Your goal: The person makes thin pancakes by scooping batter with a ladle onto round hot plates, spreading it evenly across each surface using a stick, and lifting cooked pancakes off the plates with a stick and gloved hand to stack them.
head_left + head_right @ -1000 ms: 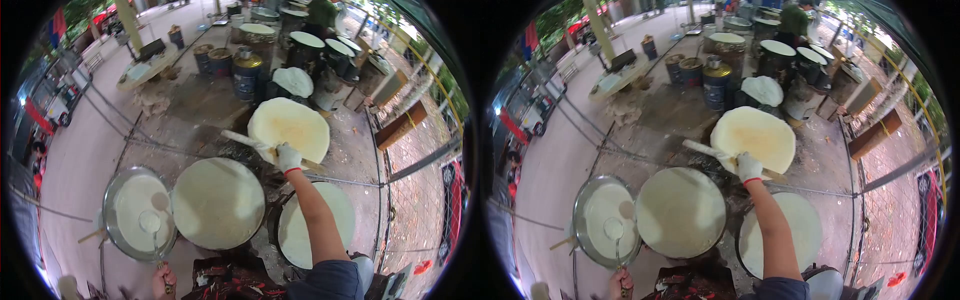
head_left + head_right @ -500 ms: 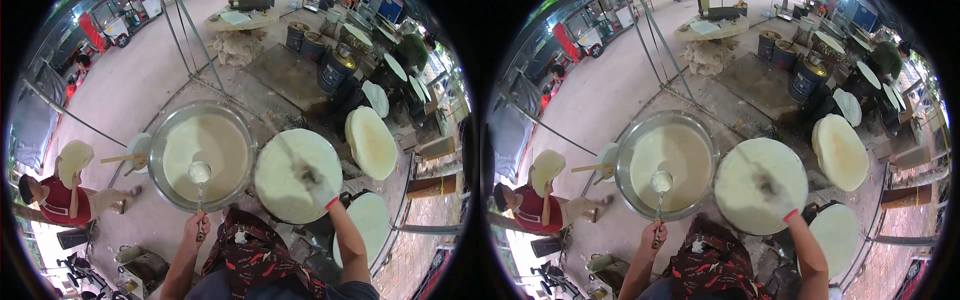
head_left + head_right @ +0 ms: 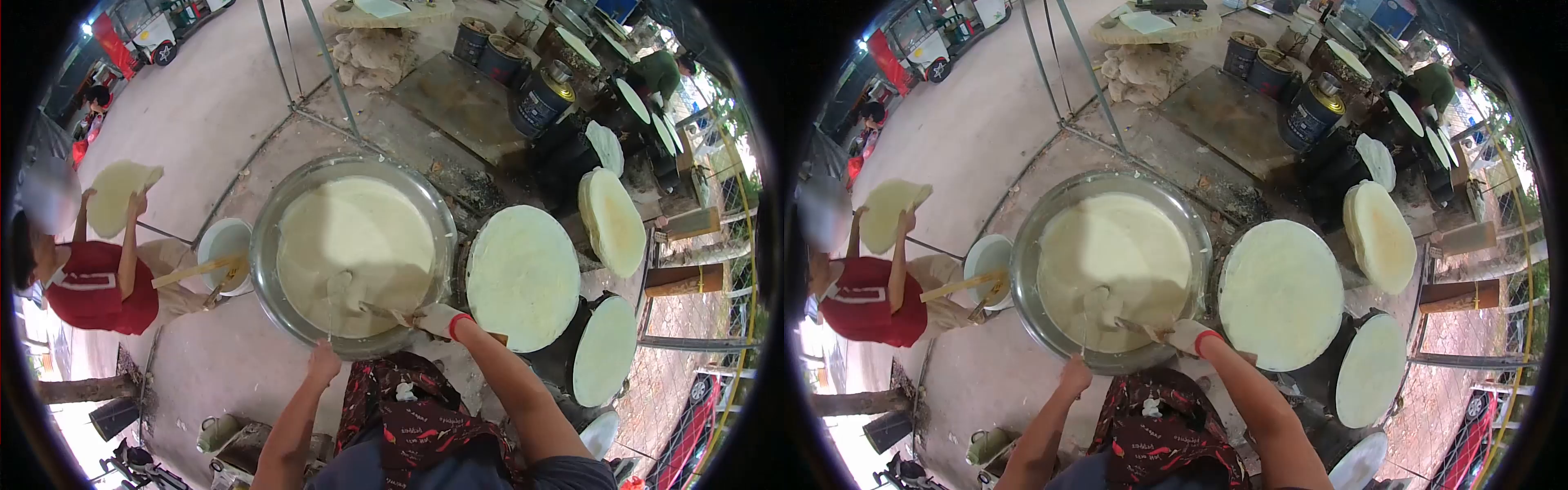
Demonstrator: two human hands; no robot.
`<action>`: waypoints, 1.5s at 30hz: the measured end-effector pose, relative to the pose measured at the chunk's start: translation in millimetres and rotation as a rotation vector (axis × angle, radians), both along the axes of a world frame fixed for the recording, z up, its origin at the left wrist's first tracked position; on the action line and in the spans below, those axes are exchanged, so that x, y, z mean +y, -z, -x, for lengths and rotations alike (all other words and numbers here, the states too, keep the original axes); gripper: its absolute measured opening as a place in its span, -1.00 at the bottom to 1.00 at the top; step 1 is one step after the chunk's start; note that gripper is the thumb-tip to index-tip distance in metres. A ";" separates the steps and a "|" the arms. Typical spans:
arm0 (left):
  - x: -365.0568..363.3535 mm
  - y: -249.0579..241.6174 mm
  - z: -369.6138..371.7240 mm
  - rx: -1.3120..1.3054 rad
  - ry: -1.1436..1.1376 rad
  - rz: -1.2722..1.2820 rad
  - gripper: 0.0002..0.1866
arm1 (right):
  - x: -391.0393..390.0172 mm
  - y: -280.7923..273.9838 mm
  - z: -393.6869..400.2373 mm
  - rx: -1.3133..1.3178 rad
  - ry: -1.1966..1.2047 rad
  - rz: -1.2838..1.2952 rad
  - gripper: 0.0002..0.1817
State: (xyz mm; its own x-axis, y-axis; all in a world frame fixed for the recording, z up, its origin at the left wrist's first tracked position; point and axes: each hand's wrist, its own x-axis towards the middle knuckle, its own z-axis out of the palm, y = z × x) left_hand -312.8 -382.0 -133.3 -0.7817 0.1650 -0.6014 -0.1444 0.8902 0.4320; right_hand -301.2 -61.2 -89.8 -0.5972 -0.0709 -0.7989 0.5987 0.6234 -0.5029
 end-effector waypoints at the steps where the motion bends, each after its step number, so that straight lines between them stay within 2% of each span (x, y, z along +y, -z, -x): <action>1: -3.8 36.3 -2.1 -0.094 -0.028 -0.049 -0.78 | -1.4 -3.8 4.9 -0.109 0.035 0.085 -0.62; 2: -4.7 57.0 -4.2 -0.189 -0.060 -0.100 -0.82 | -5.0 -1.7 -2.8 -0.062 0.150 0.085 -0.60; 5: 0.4 52.4 2.0 -1.098 -0.740 -0.852 -0.84 | -32.4 30.4 -37.8 -0.105 0.298 0.133 -0.56; 6: 4.5 36.2 5.2 -1.108 -0.766 -0.956 -0.83 | -44.2 11.4 -41.4 -0.176 0.511 0.279 -0.59; 9: 23.0 -53.5 27.7 -1.058 -0.771 -1.204 -0.81 | -58.4 8.3 -33.2 0.070 0.710 0.520 -0.61; 10: 31.6 -84.1 43.3 -0.991 -0.734 -1.240 -0.83 | -62.4 -10.4 -20.4 0.133 0.775 0.601 -0.62; 12: 47.1 -151.2 68.2 -0.797 -0.625 -1.330 -0.87 | -65.7 -84.2 15.5 0.271 0.892 0.769 -0.62; 15: 61.6 -245.2 90.9 -0.545 -0.397 -1.399 -0.87 | -57.3 -169.8 34.6 0.477 0.871 1.003 -0.55; 17: 67.4 -287.2 96.6 -0.430 -0.267 -1.420 -0.86 | -44.8 -232.6 23.5 0.596 0.777 1.035 -0.67; 19: 70.7 -313.7 97.6 -0.326 -0.158 -1.447 -0.86 | -36.7 -252.8 9.9 0.669 0.774 1.028 -0.71; 21: 76.0 -321.3 90.5 -0.258 -0.148 -1.339 -0.86 | -31.5 -260.7 -6.2 0.701 0.867 0.990 -0.70; 22: 79.1 -318.5 85.0 -0.229 -0.158 -1.238 -0.86 | -28.2 -261.8 -19.5 0.728 0.878 0.892 -0.59; 25: 92.6 -303.5 57.5 -0.279 -0.108 -0.991 -0.88 | -23.0 -213.2 -58.5 0.903 0.996 0.599 -0.51; 27: 103.8 -284.1 29.6 -0.371 -0.046 -0.863 -0.89 | -13.6 -214.1 -112.3 0.760 1.080 0.559 -0.53; 29: 122.5 -279.2 -9.5 -0.603 0.014 -0.805 -0.89 | -9.5 -201.9 -167.8 0.715 1.163 0.478 -0.53; 33: 170.2 -268.2 -116.9 -1.025 0.220 -0.735 -0.93 | -12.8 -151.1 -306.3 0.758 1.408 0.158 -0.55; 34: 185.0 -267.8 -150.3 -1.154 0.298 -0.726 -0.95 | -15.2 -157.2 -346.6 0.718 1.364 -0.053 -0.55; 37: 229.3 -251.7 -246.4 -1.743 0.187 -0.628 -0.98 | -41.4 -140.5 -478.4 0.874 1.266 -0.598 -0.55; 38: 242.2 -272.1 -286.2 -1.680 0.198 -0.566 -0.96 | -53.5 -134.6 -527.7 0.671 1.226 -0.693 -0.56; 41: 274.5 -260.9 -383.9 -1.896 0.159 -0.381 -0.93 | -119.8 -131.4 -671.0 0.369 1.287 -0.744 -0.58; 42: 280.8 -260.4 -415.3 -1.931 0.180 -0.277 -0.86 | -147.9 -132.8 -712.6 0.304 1.339 -0.738 -0.57; 45: 287.8 -234.0 -500.1 -1.740 0.570 -0.137 -0.70 | -240.1 -109.6 -796.4 0.231 1.540 -0.650 -0.55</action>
State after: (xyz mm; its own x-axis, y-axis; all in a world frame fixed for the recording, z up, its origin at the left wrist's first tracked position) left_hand 187.3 -94.1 100.7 0.8017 0.2675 -0.5345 -0.1833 0.9612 0.2061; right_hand 495.2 -301.3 19.8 0.1067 0.9302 -0.3512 0.7605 -0.3039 -0.5739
